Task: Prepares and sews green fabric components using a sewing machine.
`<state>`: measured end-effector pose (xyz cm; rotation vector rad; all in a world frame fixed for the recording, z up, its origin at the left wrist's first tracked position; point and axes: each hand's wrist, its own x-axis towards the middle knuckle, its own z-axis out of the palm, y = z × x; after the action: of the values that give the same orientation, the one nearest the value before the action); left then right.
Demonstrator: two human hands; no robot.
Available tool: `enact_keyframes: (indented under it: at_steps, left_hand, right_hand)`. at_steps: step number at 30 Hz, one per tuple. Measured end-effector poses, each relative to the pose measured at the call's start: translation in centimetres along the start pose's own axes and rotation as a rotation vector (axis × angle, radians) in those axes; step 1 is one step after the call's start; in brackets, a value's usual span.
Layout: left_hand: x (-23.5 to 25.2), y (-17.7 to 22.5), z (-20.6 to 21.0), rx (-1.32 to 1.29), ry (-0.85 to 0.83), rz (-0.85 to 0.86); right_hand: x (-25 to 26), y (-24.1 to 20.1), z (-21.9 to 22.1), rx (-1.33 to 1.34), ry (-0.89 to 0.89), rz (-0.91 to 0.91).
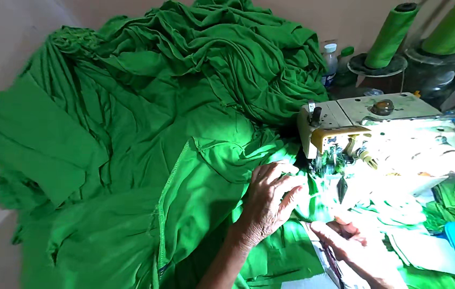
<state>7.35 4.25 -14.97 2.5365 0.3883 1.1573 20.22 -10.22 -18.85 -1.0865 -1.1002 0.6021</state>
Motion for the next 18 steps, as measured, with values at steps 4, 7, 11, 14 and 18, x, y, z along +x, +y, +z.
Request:
enact_keyframes:
  at_steps: [4, 7, 11, 14, 18]
  left_hand:
    - [-1.0, 0.4, 0.6, 0.08, -0.028, -0.026]
    - [-2.5, 1.0, 1.6, 0.146, 0.097, -0.034]
    - [-3.4, 2.5, 2.6, 0.217, 0.252, -0.079]
    - [-3.0, 3.0, 2.7, 0.233, 0.261, -0.069]
    - [-3.0, 2.7, 3.3, 0.257, 0.222, -0.075]
  right_hand:
    - [0.3, -0.2, 0.1, -0.05, 0.045, 0.035]
    - [0.6, -0.1, 0.2, -0.024, 0.077, 0.025]
    - [0.5, 0.3, 0.4, -0.107, 0.106, -0.117]
    - [-0.2, 0.6, 0.5, -0.199, 0.138, -0.197]
    - [-0.5, 0.7, 0.6, -0.266, 0.165, -0.246]
